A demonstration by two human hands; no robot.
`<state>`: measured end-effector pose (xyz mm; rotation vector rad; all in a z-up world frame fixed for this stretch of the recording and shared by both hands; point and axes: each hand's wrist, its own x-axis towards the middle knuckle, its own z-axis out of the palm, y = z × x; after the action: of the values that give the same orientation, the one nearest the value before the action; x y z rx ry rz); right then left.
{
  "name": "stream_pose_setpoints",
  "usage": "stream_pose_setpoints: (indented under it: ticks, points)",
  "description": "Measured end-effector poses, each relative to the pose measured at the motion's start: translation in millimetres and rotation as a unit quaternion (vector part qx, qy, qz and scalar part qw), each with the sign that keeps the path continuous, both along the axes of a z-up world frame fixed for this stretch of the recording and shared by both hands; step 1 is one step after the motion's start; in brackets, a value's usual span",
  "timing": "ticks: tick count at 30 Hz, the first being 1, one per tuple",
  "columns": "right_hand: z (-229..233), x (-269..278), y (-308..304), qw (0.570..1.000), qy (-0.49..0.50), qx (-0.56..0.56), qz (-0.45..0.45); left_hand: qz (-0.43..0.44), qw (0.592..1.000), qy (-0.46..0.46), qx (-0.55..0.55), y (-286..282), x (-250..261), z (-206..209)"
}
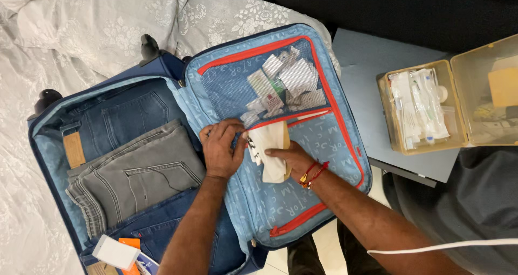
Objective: The person places small items from a yellow plastic box into the mesh pocket of an open blue suitcase. After closing and zipping the suitcase, they lift it from the bed and roll it across the tiled floor to a corner of the room.
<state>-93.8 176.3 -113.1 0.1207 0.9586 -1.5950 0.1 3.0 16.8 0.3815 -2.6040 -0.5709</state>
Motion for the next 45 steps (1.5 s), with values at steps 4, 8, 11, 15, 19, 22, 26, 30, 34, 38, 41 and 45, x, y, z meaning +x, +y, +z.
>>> stream_pose_setpoints:
  ticks: [4, 8, 11, 15, 19, 22, 26, 30, 34, 38, 41, 45]
  points:
    - [-15, -6, -3, 0.993, 0.003, 0.033, -0.110, 0.005, 1.000, 0.000, 0.009, 0, 1, 1]
    - [-9, -2, -9, 0.980, -0.036, 0.021, -0.197, 0.002, 1.000, 0.002, 0.012, -1, -1, -1]
    - [-4, 5, -27, 0.981, -0.015, -0.009, -0.191, 0.004, 1.000, -0.002, 0.013, -1, -1, 0]
    - [-12, -5, -45, 0.990, 0.088, 0.015, -0.110, 0.003, 1.000, -0.006, 0.008, -1, -2, 1]
    - [-24, -34, -55, 0.980, 0.196, 0.009, 0.009, 0.004, 1.000, -0.009, 0.011, -1, -2, -1]
    - [-26, -42, -64, 0.976, 0.211, -0.022, 0.052, 0.007, 1.000, -0.010, 0.007, -2, -2, -1]
    - [-33, -46, -77, 0.967, 0.242, 0.030, 0.079, 0.003, 1.000, -0.003, 0.006, -2, -1, 0]
    - [-55, -34, -84, 0.909, 0.412, 0.059, 0.004, 0.002, 1.000, 0.006, 0.010, -1, -2, -2]
    - [-54, -19, -75, 0.842, 0.526, 0.121, -0.003, 0.005, 1.000, -0.005, 0.009, -2, -2, -2]
    - [-30, -9, -71, 0.843, 0.517, 0.143, -0.045, 0.004, 1.000, 0.001, 0.013, -1, -3, -3]
    - [-15, -4, -72, 0.704, 0.681, 0.182, -0.085, 0.005, 1.000, -0.007, 0.013, -1, -3, -3]
    - [-3, -8, -76, 0.721, 0.664, 0.163, -0.114, 0.007, 1.000, -0.009, 0.008, -1, -5, -2]
